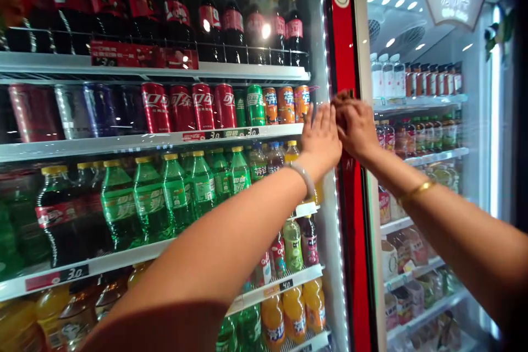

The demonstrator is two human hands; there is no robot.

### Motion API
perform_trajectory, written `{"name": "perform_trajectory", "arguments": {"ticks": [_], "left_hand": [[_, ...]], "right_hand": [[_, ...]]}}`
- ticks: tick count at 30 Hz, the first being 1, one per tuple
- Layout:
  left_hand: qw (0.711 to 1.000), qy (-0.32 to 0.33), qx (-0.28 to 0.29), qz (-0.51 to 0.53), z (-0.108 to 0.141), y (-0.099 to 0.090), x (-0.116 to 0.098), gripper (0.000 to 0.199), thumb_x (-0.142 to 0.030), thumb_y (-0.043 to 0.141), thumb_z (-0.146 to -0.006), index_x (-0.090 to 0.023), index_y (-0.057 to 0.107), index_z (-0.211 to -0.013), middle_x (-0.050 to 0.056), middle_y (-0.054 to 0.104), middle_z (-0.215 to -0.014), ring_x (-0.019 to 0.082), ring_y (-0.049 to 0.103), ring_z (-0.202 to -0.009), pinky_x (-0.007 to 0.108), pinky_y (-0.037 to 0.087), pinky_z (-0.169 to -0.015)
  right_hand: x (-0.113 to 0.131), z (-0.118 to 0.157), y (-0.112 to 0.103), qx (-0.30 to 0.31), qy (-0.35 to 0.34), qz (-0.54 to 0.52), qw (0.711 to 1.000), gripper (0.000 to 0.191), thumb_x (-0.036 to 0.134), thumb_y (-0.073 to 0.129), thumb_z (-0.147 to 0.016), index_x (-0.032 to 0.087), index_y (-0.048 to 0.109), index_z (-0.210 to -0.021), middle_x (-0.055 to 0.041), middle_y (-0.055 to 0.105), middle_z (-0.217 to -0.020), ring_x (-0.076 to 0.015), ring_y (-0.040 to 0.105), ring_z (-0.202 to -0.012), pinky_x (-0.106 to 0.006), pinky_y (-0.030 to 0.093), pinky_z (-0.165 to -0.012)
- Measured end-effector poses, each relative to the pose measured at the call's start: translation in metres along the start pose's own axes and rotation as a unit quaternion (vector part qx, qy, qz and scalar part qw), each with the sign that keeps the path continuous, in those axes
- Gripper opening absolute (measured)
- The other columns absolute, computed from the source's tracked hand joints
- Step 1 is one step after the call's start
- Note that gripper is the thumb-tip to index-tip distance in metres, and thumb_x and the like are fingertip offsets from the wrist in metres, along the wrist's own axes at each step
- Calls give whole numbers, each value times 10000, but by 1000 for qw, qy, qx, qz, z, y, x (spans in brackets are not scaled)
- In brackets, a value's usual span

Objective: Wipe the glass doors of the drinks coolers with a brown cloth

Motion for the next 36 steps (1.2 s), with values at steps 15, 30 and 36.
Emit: {"name": "perform_trajectory", "arguments": {"ticks": [15,30,36], "left_hand": [[996,61,45,50,135,48,-41,684,-296,355,-1029,-71,201,-1657,71,208,-1751,222,207,-1625,437,172,-1356],[978,-34,44,201,116,42,-48,621,-127,294,-1018,-42,251,-1632,135,218,-1730,244,217,-1619,505,147,-1347],[984,-39,41,166,141,50,-61,663,-136,312,-1024,-144,144,-1665,64,173,-1746,222,102,-1639,511,43,-1354]], "right_hand": [[53,196,-11,-36,160,-25,986,278,349,551,-945,278,603,-1209,-99,641,-1310,-295,565,-1281,-596,399,-1164],[44,121,-30,95,96,62,989,399,355,520,-995,296,612,-1379,-60,480,-1592,-263,318,-1566,-575,332,-1272],[49,164,-34,83,113,-7,990,498,310,534,-981,293,500,-1477,-83,532,-1559,-272,366,-1553,-590,339,-1273]]}}
Point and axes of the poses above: each hand's wrist, its own z-axis away from the middle knuckle, its own y-axis out of the palm, x = y × z, the point moved 5 cm from there along -z, towards the middle knuckle
